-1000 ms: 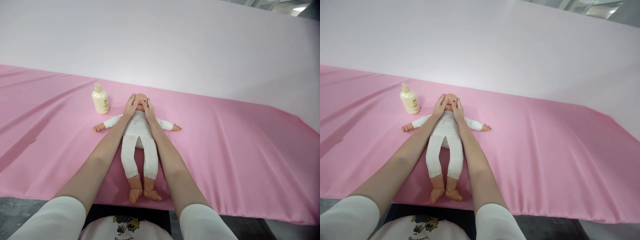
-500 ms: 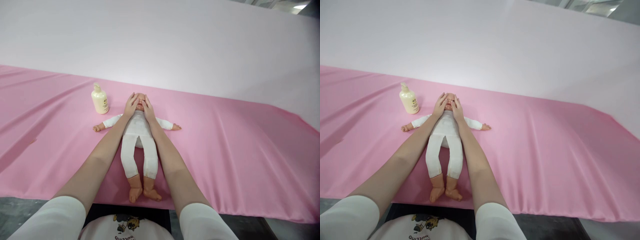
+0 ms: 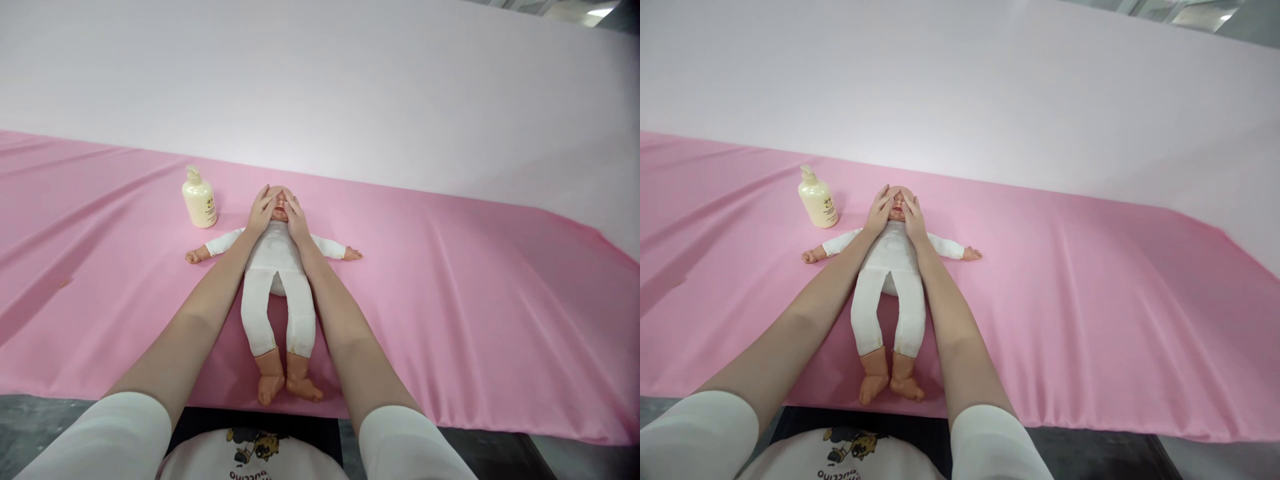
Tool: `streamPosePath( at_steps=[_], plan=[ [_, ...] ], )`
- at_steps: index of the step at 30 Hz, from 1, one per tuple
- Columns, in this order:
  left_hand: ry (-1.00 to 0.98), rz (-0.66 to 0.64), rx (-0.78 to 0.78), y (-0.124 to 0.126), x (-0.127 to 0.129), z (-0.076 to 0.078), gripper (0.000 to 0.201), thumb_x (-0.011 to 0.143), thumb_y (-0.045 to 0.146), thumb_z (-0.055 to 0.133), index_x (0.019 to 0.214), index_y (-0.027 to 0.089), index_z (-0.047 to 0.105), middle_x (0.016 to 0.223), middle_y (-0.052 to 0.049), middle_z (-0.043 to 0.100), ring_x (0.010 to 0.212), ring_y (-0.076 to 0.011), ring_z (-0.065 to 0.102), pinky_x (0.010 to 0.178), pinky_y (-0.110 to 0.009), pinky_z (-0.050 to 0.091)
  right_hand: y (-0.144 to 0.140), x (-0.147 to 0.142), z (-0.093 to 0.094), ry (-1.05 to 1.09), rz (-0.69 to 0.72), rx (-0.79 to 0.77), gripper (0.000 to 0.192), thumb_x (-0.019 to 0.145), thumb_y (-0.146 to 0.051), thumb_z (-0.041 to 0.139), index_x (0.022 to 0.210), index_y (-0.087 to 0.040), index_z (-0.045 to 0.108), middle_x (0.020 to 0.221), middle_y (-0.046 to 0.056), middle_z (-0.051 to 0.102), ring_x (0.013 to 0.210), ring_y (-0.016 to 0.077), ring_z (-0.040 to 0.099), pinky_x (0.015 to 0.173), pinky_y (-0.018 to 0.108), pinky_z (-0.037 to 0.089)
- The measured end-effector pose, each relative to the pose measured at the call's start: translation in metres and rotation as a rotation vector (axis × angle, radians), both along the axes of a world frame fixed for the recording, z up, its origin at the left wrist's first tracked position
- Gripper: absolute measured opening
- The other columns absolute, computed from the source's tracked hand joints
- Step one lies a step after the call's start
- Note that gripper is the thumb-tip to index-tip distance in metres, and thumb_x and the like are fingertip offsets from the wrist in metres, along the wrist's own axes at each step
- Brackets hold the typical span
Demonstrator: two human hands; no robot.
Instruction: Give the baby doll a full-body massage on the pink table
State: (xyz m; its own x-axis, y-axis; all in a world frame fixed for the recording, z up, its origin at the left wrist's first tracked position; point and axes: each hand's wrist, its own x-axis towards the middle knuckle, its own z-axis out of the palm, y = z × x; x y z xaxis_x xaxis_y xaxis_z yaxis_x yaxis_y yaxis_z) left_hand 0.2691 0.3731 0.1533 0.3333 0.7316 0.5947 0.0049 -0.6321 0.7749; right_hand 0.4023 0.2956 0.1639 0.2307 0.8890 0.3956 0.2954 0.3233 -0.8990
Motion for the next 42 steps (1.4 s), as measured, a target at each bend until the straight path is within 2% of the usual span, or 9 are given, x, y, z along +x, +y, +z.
streamPosePath(
  at_steps=[3, 7, 11, 16, 19, 27, 29, 34, 42],
  plan=[
    [-0.007, 0.011, -0.023, 0.0012, 0.0011, -0.0008, 0.064, 0.094, 0.069, 0.051, 0.135, 0.022, 0.067, 0.161, -0.013, 0.044, 0.153, -0.0304, 0.038, 0.13, -0.047, 0.025, -0.0011, -0.0006, 0.0006, 0.017, -0.027, -0.011, 0.098, 0.081, -0.087, 0.046, 0.153, -0.022, 0.048, 0.167, 0.0, 0.035, 0.162, 0.0221, 0.014, 0.135, 0.041, 0.011],
    [-0.016, 0.05, -0.073, 0.0036, 0.0033, -0.0025, 0.067, 0.093, 0.065, 0.056, 0.144, 0.021, 0.058, 0.161, -0.013, 0.045, 0.154, -0.029, 0.037, 0.131, -0.045, 0.022, -0.0015, -0.0019, -0.0006, 0.055, -0.065, -0.033, 0.103, 0.081, -0.085, 0.05, 0.16, -0.021, 0.034, 0.171, 0.002, 0.027, 0.161, 0.0221, 0.02, 0.134, 0.041, 0.015],
    [0.003, 0.091, -0.157, 0.0034, 0.0035, -0.0026, 0.073, 0.092, 0.062, 0.059, 0.15, 0.018, 0.051, 0.163, -0.015, 0.042, 0.155, -0.0303, 0.035, 0.132, -0.047, 0.019, -0.0014, -0.0023, -0.0022, 0.115, -0.117, -0.109, 0.114, 0.08, -0.083, 0.053, 0.163, -0.01, 0.024, 0.171, 0.011, 0.025, 0.159, 0.0256, 0.027, 0.132, 0.042, 0.021],
    [-0.015, 0.021, -0.057, 0.0013, 0.0014, -0.0006, 0.066, 0.093, 0.068, 0.053, 0.139, 0.022, 0.063, 0.16, -0.011, 0.046, 0.155, -0.0293, 0.035, 0.131, -0.046, 0.022, -0.0007, -0.0008, -0.0009, 0.048, -0.038, -0.019, 0.091, 0.086, -0.079, 0.049, 0.158, -0.024, 0.04, 0.169, -0.001, 0.031, 0.161, 0.0194, 0.019, 0.134, 0.04, 0.013],
    [-0.02, -0.008, -0.033, 0.0006, 0.0007, 0.0007, 0.065, 0.093, 0.071, 0.051, 0.132, 0.022, 0.068, 0.159, -0.012, 0.047, 0.153, -0.0299, 0.037, 0.13, -0.046, 0.024, -0.0009, -0.0005, 0.0005, 0.033, -0.021, -0.026, 0.084, 0.087, -0.08, 0.048, 0.153, -0.028, 0.048, 0.168, -0.004, 0.034, 0.162, 0.019, 0.014, 0.134, 0.042, 0.01],
    [-0.043, 0.034, -0.103, 0.0018, 0.0028, 0.0, 0.077, 0.088, 0.075, 0.056, 0.144, 0.023, 0.057, 0.16, -0.012, 0.046, 0.153, -0.0284, 0.038, 0.131, -0.044, 0.022, -0.0055, -0.0037, 0.0021, 0.095, -0.095, -0.093, 0.104, 0.083, -0.08, 0.053, 0.163, -0.02, 0.027, 0.171, 0.003, 0.026, 0.159, 0.0223, 0.025, 0.133, 0.04, 0.018],
    [-0.037, 0.021, -0.073, 0.0028, 0.0027, -0.0003, 0.078, 0.088, 0.077, 0.054, 0.142, 0.022, 0.06, 0.159, -0.013, 0.047, 0.152, -0.0292, 0.039, 0.131, -0.045, 0.022, -0.0052, -0.0038, 0.0032, 0.085, -0.086, -0.082, 0.101, 0.084, -0.08, 0.051, 0.161, -0.02, 0.031, 0.171, 0.003, 0.027, 0.16, 0.0214, 0.023, 0.133, 0.039, 0.017],
    [-0.019, -0.023, -0.012, 0.004, 0.0014, -0.0002, 0.065, 0.093, 0.073, 0.048, 0.129, 0.024, 0.07, 0.158, -0.011, 0.047, 0.152, -0.0299, 0.039, 0.13, -0.046, 0.024, -0.0044, -0.0024, 0.0058, -0.003, -0.001, -0.029, 0.078, 0.09, -0.078, 0.044, 0.152, -0.031, 0.049, 0.167, -0.007, 0.036, 0.162, 0.0172, 0.015, 0.135, 0.041, 0.008],
    [-0.022, 0.004, -0.044, 0.0046, 0.0031, -0.0008, 0.064, 0.091, 0.069, 0.055, 0.137, 0.025, 0.065, 0.157, -0.011, 0.049, 0.151, -0.0299, 0.04, 0.13, -0.048, 0.024, -0.0006, -0.001, 0.0006, -0.019, -0.029, -0.022, 0.087, 0.09, -0.078, 0.04, 0.157, -0.024, 0.04, 0.171, -0.001, 0.027, 0.161, 0.0196, 0.016, 0.134, 0.04, 0.009]
  ],
)
